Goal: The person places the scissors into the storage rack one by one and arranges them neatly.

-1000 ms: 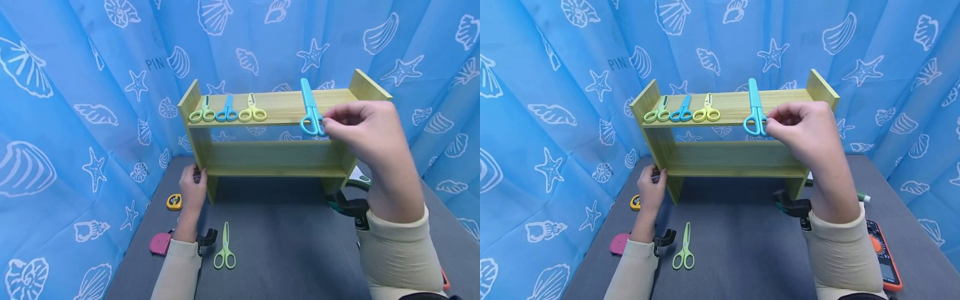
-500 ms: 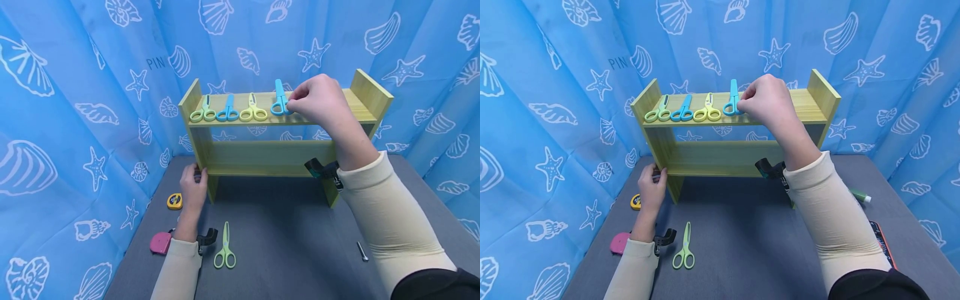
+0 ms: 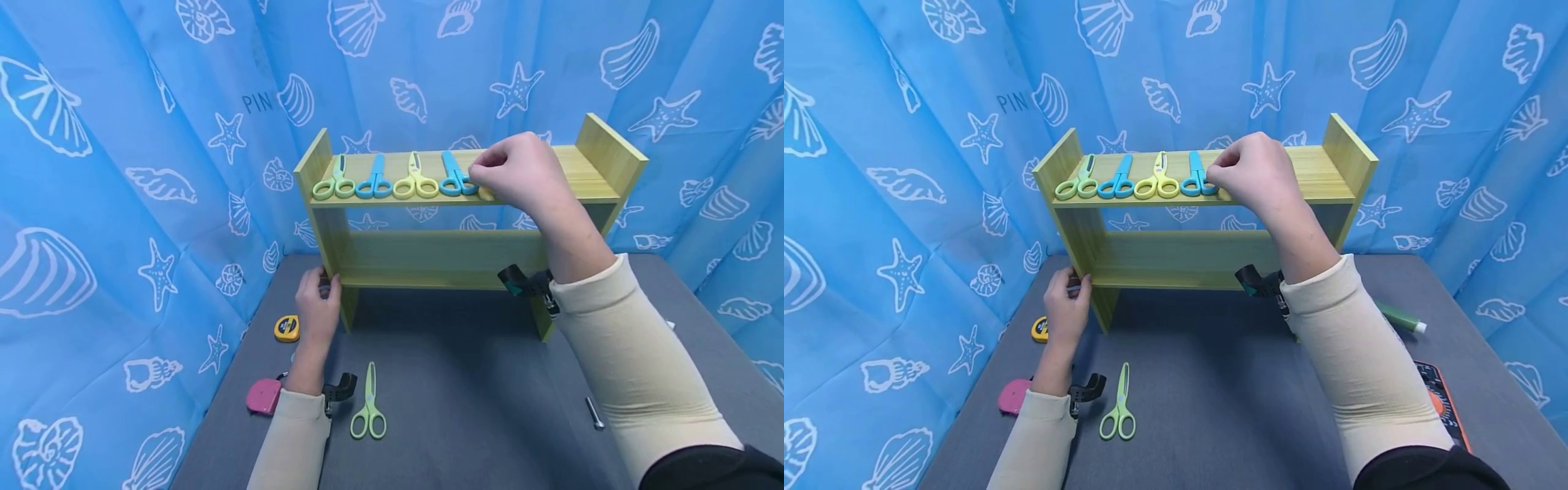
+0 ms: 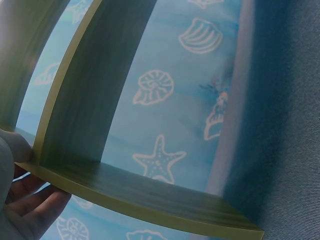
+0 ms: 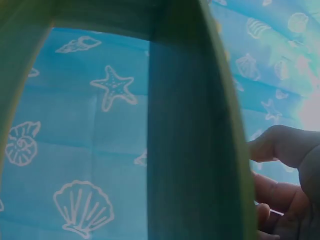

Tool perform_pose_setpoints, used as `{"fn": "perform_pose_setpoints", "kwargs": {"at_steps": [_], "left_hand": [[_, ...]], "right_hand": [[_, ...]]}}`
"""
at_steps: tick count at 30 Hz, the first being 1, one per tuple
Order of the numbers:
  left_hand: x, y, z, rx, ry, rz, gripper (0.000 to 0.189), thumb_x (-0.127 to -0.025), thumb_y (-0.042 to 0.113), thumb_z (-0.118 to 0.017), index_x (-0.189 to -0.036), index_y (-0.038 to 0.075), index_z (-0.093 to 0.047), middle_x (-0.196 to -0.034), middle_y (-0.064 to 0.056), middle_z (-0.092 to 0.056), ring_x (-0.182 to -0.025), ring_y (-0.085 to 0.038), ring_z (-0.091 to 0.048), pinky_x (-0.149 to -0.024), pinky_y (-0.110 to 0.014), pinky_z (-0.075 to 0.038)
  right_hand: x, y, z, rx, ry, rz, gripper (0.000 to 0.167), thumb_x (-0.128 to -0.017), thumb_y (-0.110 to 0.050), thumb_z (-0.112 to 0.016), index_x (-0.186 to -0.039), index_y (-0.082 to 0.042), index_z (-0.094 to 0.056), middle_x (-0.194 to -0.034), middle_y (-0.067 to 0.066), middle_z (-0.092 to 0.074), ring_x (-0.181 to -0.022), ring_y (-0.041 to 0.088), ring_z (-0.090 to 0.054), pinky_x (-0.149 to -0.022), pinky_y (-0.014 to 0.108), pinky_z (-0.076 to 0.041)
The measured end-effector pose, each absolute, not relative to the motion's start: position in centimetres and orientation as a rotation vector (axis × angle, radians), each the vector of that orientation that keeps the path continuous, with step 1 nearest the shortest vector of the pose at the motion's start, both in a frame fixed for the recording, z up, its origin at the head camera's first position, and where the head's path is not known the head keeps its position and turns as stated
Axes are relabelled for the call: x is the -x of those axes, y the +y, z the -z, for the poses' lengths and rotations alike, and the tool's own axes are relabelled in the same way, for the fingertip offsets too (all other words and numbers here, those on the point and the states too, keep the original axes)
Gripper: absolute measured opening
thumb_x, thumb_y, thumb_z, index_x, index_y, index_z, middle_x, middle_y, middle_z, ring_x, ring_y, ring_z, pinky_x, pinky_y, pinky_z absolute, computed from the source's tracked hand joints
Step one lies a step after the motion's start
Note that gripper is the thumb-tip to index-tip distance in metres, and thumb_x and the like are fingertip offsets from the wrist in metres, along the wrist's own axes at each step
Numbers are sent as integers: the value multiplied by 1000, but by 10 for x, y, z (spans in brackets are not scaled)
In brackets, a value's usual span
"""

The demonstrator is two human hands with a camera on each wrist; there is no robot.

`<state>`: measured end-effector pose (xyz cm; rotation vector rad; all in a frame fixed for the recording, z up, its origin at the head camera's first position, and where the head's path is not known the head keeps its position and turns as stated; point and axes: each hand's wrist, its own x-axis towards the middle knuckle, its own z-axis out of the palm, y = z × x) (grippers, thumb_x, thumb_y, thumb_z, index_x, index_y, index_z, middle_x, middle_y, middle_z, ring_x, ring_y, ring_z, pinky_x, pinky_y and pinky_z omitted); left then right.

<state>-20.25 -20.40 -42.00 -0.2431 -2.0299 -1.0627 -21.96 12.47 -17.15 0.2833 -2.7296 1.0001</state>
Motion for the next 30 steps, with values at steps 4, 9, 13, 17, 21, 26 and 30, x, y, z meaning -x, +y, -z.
{"fn": "perform_pose_setpoints", "kwargs": {"at_steps": [4,9,13,17,21,26,30], "left_hand": [[202,-204,419,240,-2032,1075,20,-99,8,-68,-113,-5,-64,-103,-19,-63,-93,-30,-66,-76,-43,-62],[202,-204,419,241,-2022,1078,20,-99,8,-68,-113,-5,-64,-103,-18,-63,-93,-29,-66,-75,-44,-62],[203,-204,420,240,-2017,1082,20,-98,8,-68,-113,-5,-64,-103,-18,-63,-93,-29,-66,-74,-44,-62],[202,-203,418,241,-2020,1088,20,-99,8,-68,-114,-5,-64,-104,-18,-63,-93,-29,-66,-75,-44,-62],[202,-203,419,242,-2021,1088,20,-99,8,-68,-113,-4,-64,-104,-18,-63,-94,-29,-66,-76,-44,-62],[203,-204,420,246,-2023,1085,20,-99,9,-68,-113,-4,-64,-104,-17,-63,-93,-28,-66,-75,-43,-62],[202,-204,420,247,-2024,1083,19,-99,8,-67,-113,-4,-64,-103,-18,-63,-93,-29,-66,-75,-42,-62]], "right_hand": [[209,129,169,-271,-2654,-1045,41,-99,-38,-60,-123,-9,-75,-118,10,-70,-100,25,-56,-74,39,-47],[188,132,168,-256,-2553,-1080,40,-98,-41,-61,-119,-10,-76,-111,7,-68,-90,23,-56,-67,35,-47],[171,135,169,-220,-2493,-1111,39,-98,-41,-62,-118,-11,-76,-106,6,-68,-85,22,-56,-65,31,-46],[155,139,178,-226,-2412,-1131,35,-97,-39,-66,-115,-11,-77,-103,4,-68,-81,21,-54,-60,26,-44],[138,140,196,-299,-2295,-1124,28,-96,-33,-70,-109,-9,-79,-96,4,-68,-76,20,-52,-58,23,-40],[120,137,223,-403,-2206,-1119,16,-94,-18,-74,-104,-7,-79,-88,3,-66,-69,18,-48,-55,22,-37],[111,131,246,-524,-2155,-1095,11,-91,-7,-74,-101,-5,-78,-87,0,-64,-66,15,-47,-55,22,-37]]}}
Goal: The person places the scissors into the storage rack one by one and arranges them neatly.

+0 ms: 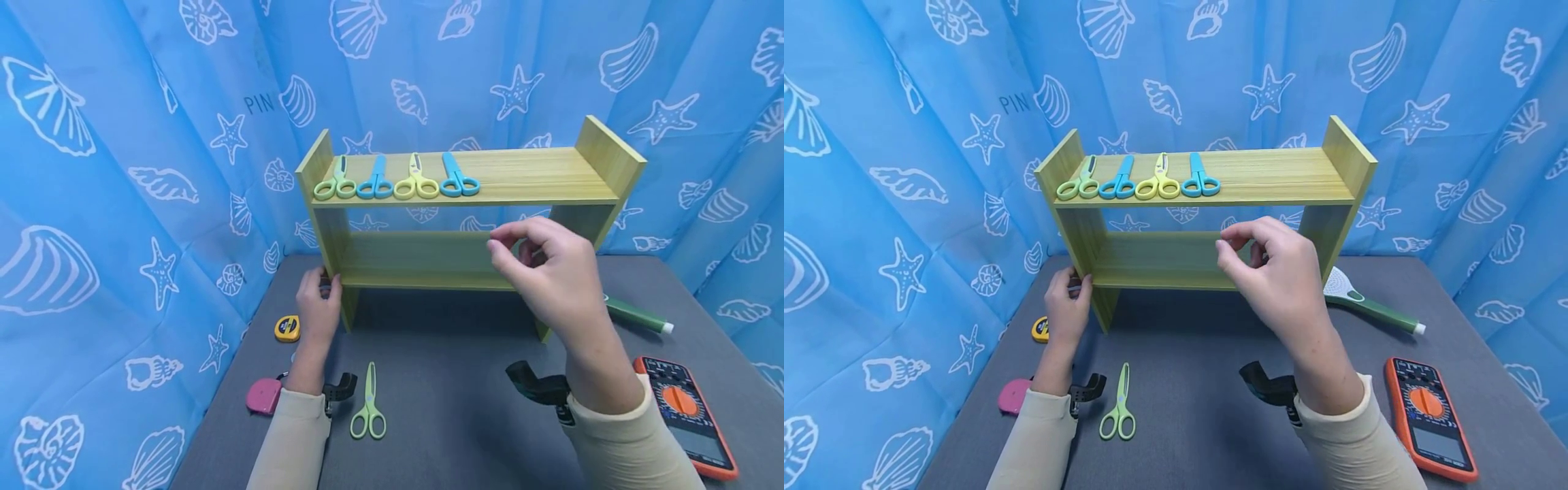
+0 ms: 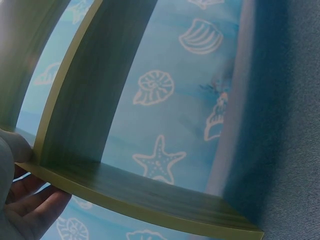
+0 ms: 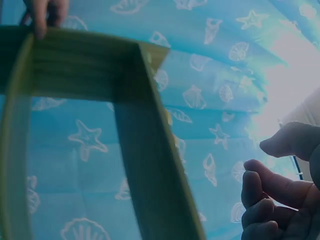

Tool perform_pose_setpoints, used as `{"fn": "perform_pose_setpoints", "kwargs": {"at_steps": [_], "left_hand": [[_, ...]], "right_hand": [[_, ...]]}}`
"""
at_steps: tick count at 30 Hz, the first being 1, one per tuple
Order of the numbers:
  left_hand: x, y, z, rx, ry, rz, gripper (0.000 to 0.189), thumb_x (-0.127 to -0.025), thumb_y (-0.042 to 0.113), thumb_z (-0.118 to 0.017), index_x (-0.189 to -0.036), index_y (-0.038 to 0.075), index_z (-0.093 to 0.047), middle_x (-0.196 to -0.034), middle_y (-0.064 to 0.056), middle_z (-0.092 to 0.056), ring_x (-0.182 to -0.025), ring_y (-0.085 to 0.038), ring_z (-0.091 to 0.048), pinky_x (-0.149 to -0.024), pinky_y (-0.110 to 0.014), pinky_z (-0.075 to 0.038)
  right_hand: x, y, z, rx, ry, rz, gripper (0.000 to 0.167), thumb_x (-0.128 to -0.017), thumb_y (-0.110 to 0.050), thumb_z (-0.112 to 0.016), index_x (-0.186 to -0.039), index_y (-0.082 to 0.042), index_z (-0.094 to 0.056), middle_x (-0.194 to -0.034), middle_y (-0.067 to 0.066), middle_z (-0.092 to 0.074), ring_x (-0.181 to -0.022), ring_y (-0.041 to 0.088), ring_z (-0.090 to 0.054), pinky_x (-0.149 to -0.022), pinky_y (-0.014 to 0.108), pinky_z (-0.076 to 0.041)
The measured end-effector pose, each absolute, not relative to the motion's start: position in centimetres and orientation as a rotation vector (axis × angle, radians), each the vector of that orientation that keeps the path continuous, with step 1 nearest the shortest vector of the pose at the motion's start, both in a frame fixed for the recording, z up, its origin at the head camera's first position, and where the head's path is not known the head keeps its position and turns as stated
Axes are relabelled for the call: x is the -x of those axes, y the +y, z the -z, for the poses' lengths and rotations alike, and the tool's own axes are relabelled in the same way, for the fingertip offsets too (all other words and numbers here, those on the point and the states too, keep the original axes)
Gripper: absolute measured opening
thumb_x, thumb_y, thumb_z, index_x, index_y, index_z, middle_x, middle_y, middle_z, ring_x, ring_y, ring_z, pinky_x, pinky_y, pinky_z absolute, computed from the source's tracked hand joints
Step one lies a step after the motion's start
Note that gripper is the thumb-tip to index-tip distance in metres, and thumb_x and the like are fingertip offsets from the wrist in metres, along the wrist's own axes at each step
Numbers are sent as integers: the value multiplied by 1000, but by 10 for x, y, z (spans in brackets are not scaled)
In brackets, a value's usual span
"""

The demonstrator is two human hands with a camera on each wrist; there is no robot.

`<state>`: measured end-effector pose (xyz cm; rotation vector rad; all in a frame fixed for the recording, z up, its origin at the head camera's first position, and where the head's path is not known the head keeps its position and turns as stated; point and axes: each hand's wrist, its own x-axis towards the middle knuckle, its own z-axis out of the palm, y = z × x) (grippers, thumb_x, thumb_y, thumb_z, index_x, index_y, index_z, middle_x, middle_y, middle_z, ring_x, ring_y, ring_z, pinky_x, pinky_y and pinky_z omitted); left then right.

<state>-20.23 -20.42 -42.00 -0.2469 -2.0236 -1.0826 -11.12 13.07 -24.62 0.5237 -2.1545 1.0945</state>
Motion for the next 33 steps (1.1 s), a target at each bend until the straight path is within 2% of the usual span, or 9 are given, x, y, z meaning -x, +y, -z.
{"fn": "perform_pose_setpoints", "kwargs": {"at_steps": [8,21,33], "left_hand": [[201,-202,419,242,-2023,1079,19,-98,8,-68,-112,-5,-64,-102,-19,-63,-92,-30,-66,-73,-43,-62],[200,-202,419,238,-2023,1094,20,-99,9,-68,-113,-5,-64,-104,-19,-63,-94,-31,-66,-74,-45,-62],[201,-203,418,231,-2020,1097,20,-99,8,-68,-112,-6,-64,-104,-19,-64,-93,-31,-67,-73,-44,-62]], "right_hand": [[100,120,289,-574,-2167,-1118,12,-87,-2,-77,-98,-7,-77,-86,-6,-64,-65,13,-50,-55,21,-40],[103,101,358,-550,-2340,-1215,12,-88,-7,-79,-96,-16,-75,-84,-11,-62,-67,9,-54,-58,24,-49],[104,65,411,-746,-2531,-1232,21,-84,-13,-83,-103,-17,-74,-94,-12,-65,-79,9,-58,-67,27,-54]]}}
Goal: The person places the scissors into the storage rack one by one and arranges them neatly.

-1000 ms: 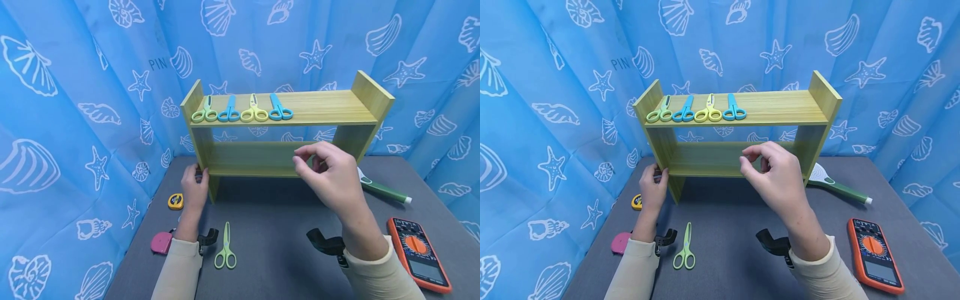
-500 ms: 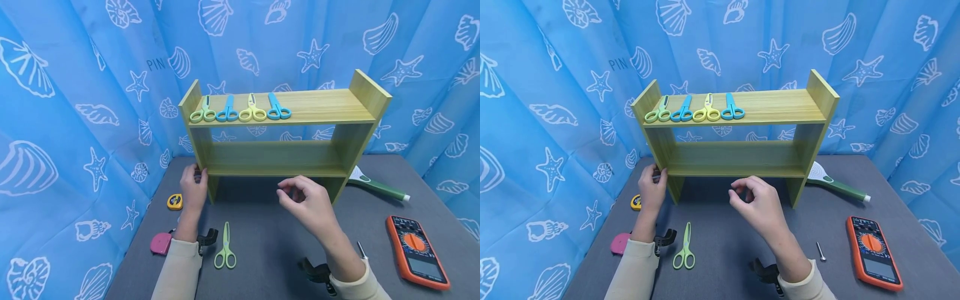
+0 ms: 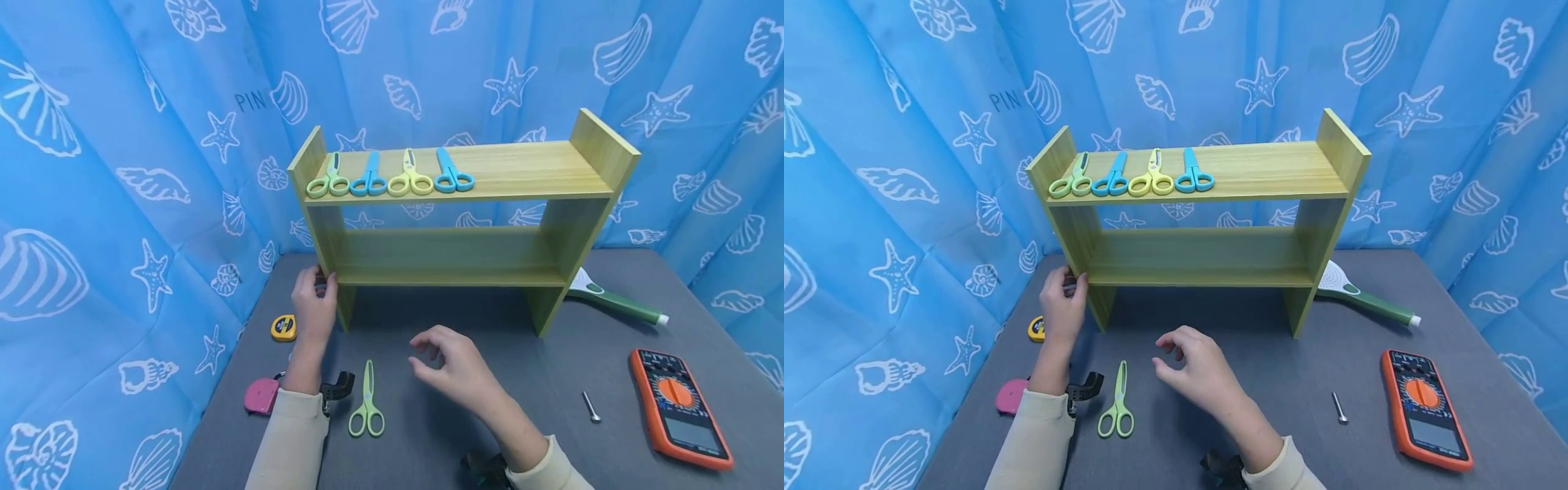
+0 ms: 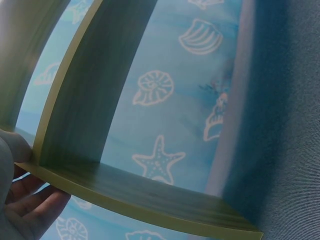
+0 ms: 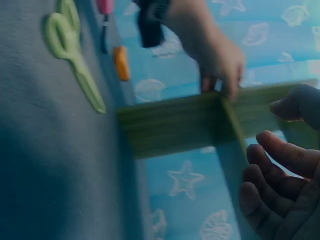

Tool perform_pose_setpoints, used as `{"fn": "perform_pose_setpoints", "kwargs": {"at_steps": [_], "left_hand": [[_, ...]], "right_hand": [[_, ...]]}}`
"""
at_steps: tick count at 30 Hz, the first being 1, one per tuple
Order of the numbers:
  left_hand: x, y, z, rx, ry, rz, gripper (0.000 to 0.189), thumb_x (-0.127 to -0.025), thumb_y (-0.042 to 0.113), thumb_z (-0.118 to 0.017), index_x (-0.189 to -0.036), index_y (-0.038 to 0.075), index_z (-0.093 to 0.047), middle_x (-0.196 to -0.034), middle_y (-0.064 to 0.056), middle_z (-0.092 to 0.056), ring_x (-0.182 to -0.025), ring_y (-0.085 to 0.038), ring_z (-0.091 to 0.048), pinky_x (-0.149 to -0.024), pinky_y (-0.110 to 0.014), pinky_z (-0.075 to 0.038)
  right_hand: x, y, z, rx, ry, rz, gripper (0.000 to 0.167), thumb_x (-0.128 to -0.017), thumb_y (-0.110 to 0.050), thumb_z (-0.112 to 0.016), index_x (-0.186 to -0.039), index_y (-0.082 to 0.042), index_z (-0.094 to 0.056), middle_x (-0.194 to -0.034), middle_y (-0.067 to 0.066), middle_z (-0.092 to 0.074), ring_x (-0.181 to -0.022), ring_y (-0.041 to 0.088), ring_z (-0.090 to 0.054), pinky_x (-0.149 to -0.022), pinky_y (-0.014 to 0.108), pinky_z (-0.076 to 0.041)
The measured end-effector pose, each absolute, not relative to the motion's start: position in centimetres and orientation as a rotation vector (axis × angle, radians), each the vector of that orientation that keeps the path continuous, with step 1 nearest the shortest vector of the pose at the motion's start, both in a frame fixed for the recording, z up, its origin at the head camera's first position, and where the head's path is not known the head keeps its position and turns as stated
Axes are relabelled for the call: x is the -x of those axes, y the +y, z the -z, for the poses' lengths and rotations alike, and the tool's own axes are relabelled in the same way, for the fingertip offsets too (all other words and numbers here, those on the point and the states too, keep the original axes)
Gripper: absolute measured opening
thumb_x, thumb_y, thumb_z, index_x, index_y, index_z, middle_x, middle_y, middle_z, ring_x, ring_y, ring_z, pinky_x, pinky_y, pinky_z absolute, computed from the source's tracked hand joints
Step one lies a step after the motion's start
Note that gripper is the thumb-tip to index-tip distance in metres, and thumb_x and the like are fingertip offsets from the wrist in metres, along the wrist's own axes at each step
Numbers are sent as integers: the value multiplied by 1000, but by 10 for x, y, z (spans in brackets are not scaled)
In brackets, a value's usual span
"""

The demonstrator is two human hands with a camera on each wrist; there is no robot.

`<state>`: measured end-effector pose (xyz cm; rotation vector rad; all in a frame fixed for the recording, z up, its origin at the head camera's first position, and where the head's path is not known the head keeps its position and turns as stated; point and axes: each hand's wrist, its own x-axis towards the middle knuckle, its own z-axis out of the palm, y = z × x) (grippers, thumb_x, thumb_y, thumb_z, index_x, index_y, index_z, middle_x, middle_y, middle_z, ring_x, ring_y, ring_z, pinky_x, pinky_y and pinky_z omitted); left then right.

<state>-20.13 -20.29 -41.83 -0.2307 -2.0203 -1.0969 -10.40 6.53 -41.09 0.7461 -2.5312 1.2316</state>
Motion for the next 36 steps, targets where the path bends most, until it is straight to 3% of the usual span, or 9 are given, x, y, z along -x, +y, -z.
{"fn": "perform_pose_setpoints", "kwargs": {"at_steps": [12,21,25,31,36], "left_hand": [[201,-204,417,216,-2043,1119,20,-99,9,-67,-114,-5,-64,-106,-19,-63,-95,-30,-66,-76,-43,-62],[202,-202,417,219,-2035,1111,21,-99,9,-68,-114,-5,-64,-105,-18,-64,-94,-30,-67,-74,-43,-62],[202,-203,418,221,-2032,1116,21,-99,9,-68,-114,-5,-64,-105,-18,-63,-94,-29,-66,-74,-42,-62],[203,-203,420,231,-2025,1099,20,-99,9,-68,-113,-5,-64,-104,-18,-63,-93,-29,-66,-72,-42,-62],[203,-204,419,240,-2020,1094,19,-98,7,-68,-111,-6,-64,-102,-18,-64,-91,-29,-67,-71,-41,-61]], "right_hand": [[108,21,450,-1065,-2799,-1176,20,-90,-22,-78,-105,-9,-75,-96,-3,-70,-85,9,-64,-74,28,-55],[101,-3,477,-1113,-3017,-1037,11,-85,-24,-78,-80,-18,-70,-68,-13,-52,-59,3,-45,-55,21,-41],[96,-8,482,-1020,-3053,-952,18,-81,-23,-80,-71,-21,-65,-64,-15,-49,-56,4,-42,-52,21,-38],[93,-7,480,-920,-3112,-1008,36,-73,-13,-75,-51,-24,-47,-46,-18,-28,-43,2,-22,-41,20,-16],[89,7,468,-859,-3124,-1109,31,-67,-8,-69,-51,-23,-47,-43,-18,-28,-40,2,-21,-39,20,-16]]}}
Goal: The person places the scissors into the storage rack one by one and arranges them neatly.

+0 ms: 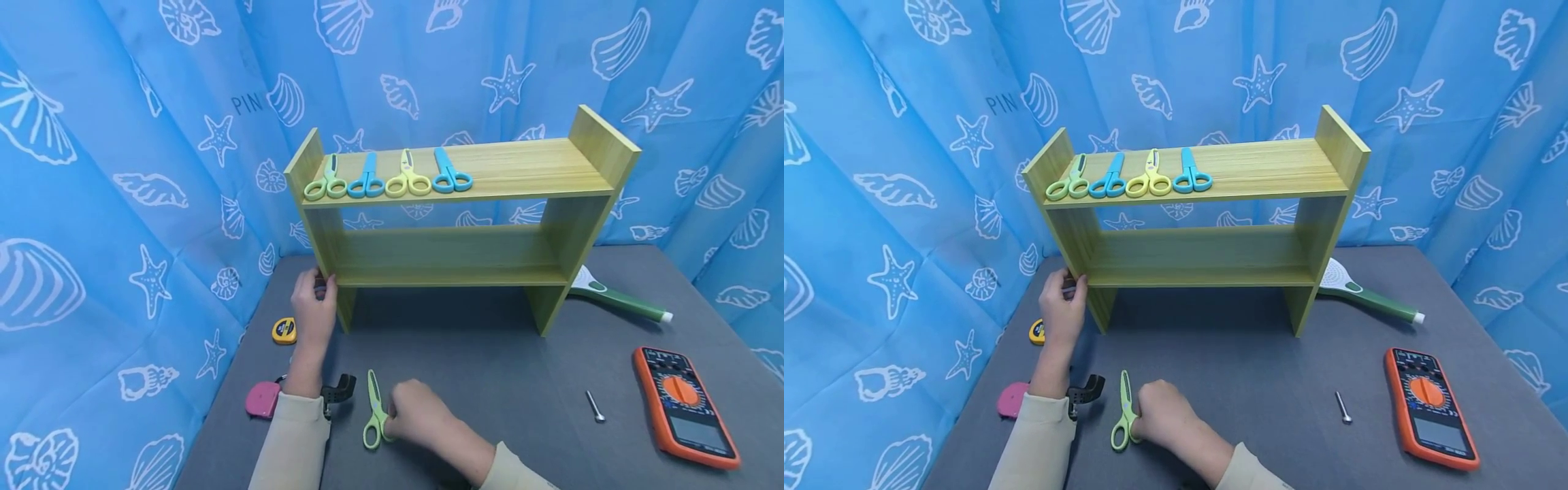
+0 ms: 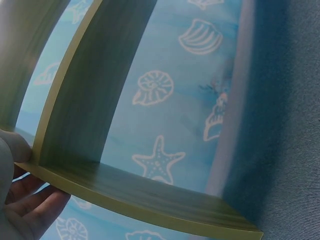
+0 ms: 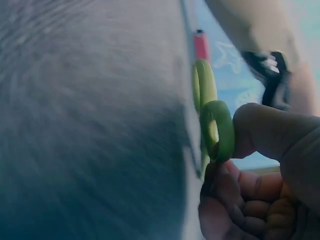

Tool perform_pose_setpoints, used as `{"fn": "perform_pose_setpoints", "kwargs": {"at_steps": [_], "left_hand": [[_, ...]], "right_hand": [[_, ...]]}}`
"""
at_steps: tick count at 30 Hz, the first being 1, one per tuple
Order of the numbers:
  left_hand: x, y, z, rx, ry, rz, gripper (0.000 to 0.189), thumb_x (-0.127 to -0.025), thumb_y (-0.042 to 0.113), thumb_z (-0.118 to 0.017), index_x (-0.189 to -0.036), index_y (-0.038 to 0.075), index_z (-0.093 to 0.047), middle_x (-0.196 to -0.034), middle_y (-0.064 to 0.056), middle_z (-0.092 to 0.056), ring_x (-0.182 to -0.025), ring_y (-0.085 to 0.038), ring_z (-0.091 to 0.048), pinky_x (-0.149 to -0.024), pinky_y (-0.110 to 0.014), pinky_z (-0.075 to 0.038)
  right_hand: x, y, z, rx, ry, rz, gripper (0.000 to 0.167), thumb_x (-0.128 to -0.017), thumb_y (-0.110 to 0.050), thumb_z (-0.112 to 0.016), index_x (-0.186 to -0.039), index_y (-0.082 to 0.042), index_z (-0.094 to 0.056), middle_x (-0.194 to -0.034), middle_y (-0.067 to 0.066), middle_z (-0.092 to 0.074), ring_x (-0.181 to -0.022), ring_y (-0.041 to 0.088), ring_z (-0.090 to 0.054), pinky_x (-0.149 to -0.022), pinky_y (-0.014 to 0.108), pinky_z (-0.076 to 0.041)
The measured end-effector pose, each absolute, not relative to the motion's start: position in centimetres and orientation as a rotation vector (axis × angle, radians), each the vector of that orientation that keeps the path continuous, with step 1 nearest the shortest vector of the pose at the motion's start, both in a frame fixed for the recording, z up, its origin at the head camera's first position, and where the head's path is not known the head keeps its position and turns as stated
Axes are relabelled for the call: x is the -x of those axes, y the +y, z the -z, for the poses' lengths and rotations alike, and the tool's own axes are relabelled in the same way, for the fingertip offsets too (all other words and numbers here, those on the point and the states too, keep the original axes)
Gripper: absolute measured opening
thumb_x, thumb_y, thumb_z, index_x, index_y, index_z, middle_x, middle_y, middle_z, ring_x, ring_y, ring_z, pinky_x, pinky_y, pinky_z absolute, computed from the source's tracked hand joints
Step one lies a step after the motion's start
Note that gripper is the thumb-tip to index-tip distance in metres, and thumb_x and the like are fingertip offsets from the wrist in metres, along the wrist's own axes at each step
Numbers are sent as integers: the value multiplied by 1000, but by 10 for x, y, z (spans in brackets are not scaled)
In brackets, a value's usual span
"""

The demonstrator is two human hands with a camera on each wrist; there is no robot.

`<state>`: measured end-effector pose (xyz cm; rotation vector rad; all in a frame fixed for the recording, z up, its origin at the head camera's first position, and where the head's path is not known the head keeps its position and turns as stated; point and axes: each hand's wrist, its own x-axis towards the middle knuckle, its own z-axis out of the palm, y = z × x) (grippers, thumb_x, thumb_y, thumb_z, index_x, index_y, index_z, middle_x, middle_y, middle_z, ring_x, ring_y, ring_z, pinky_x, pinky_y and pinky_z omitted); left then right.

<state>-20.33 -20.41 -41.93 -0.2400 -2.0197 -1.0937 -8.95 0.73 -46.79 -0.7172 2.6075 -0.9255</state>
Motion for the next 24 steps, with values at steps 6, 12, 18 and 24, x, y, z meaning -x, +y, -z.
{"fn": "perform_pose_setpoints", "kwargs": {"at_steps": [6,12,18,24], "left_hand": [[202,-203,418,232,-2020,1104,19,-99,8,-68,-112,-6,-64,-103,-18,-64,-92,-29,-67,-71,-41,-61],[201,-203,417,229,-2029,1109,20,-99,8,-68,-113,-6,-64,-104,-19,-64,-93,-29,-67,-73,-40,-61],[201,-202,419,236,-2028,1117,22,-99,9,-68,-115,-6,-63,-106,-18,-63,-94,-29,-67,-74,-39,-61],[201,-203,419,237,-2030,1116,23,-99,10,-68,-116,-5,-63,-106,-19,-63,-94,-30,-66,-75,-42,-61]], "right_hand": [[85,38,439,751,2590,1060,18,-67,-6,-66,-59,-20,-57,-48,-17,-40,-44,3,-32,-43,20,-27],[80,70,403,720,2619,1151,15,-71,-4,-67,-67,-18,-64,-57,-15,-53,-49,4,-43,-49,22,-39],[75,102,368,626,2725,1225,15,-75,-2,-70,-75,-18,-67,-65,-12,-59,-58,6,-53,-54,25,-47],[69,127,336,493,2790,1299,10,-80,-3,-73,-82,-12,-71,-69,-7,-61,-62,11,-57,-54,26,-50]]}}
